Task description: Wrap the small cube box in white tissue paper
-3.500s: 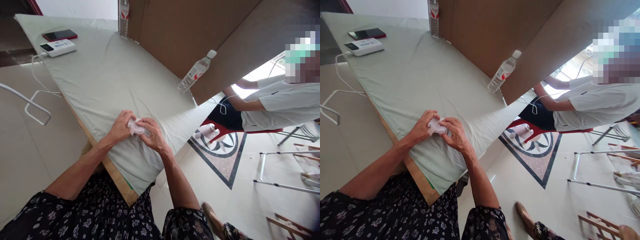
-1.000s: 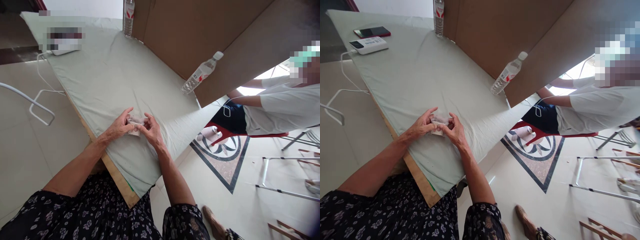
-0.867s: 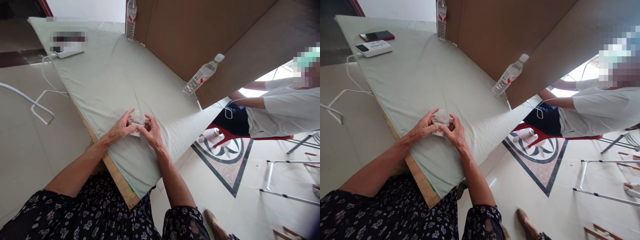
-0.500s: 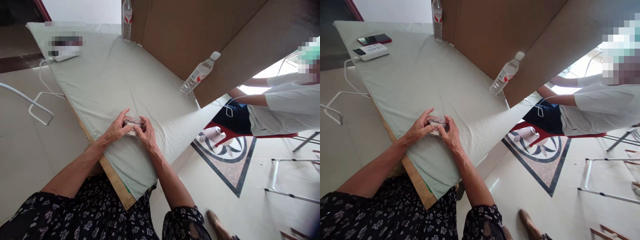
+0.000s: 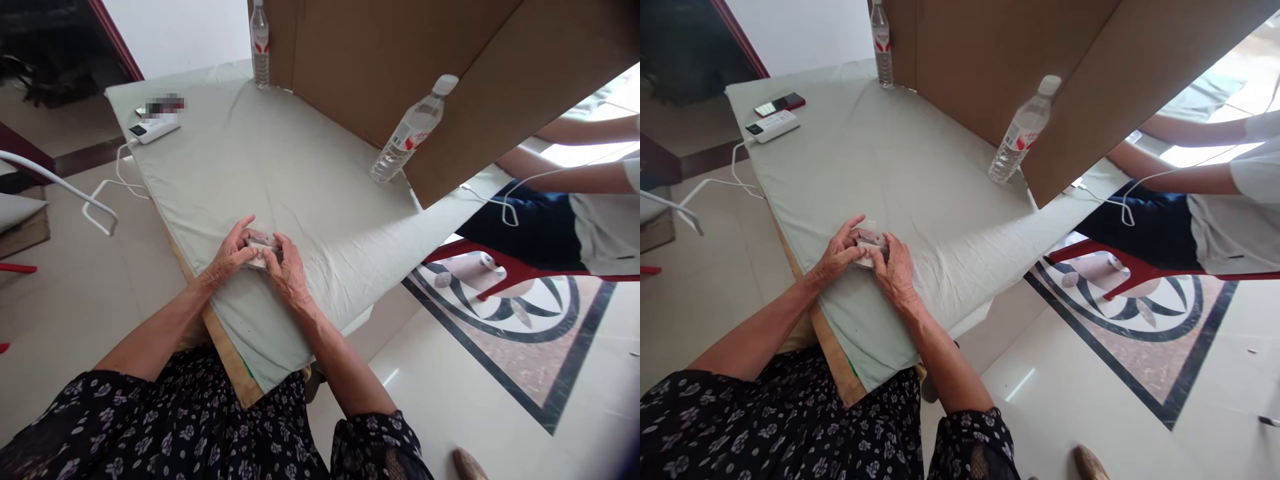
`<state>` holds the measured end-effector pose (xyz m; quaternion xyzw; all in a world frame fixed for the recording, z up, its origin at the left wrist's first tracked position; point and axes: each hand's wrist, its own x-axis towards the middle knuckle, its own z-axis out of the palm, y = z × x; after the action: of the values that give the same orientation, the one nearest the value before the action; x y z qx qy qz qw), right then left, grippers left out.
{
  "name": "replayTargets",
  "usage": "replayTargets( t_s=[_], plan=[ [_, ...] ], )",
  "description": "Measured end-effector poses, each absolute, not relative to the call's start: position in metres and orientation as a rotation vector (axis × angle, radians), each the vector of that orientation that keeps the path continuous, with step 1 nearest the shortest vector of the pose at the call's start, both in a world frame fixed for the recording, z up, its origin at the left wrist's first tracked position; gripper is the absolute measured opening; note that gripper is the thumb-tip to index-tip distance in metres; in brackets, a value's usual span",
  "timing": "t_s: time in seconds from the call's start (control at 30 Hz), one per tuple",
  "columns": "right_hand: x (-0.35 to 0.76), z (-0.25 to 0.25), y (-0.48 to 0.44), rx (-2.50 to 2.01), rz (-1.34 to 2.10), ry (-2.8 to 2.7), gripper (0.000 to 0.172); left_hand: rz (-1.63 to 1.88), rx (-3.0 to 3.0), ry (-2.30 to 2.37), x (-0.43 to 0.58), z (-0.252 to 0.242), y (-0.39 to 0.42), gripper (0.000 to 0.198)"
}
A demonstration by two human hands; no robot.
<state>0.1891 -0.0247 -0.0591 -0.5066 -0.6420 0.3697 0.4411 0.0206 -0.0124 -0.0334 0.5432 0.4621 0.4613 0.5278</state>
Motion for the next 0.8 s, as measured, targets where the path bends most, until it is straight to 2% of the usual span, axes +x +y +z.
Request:
replayTargets(
  t_s=[0.23, 0.4, 0.67, 0.8],
  plan=[
    [0.197, -0.058, -0.021, -1.218, 1.047, -1.449, 0.055, 1.104, 1.223, 1.117, 0.026, -0.028, -0.011, 0.098],
    [0.207, -0.041, 0.006, -1.211, 1.099, -1.445, 0.037, 1.124, 1.188, 1.072, 0.028, -0.032, -0.007, 0.102],
    [0.197, -0.032, 0.034, -1.107, 1.267, -1.376, 0.033, 1.168, 1.192, 0.927, 0.030, -0.051, 0.001, 0.098],
    [0.200, -0.028, 0.024, -1.124, 1.188, -1.479, 0.025, 1.177, 1.255, 0.947, 0.030, -0.059, 0.004, 0.089]
  ],
)
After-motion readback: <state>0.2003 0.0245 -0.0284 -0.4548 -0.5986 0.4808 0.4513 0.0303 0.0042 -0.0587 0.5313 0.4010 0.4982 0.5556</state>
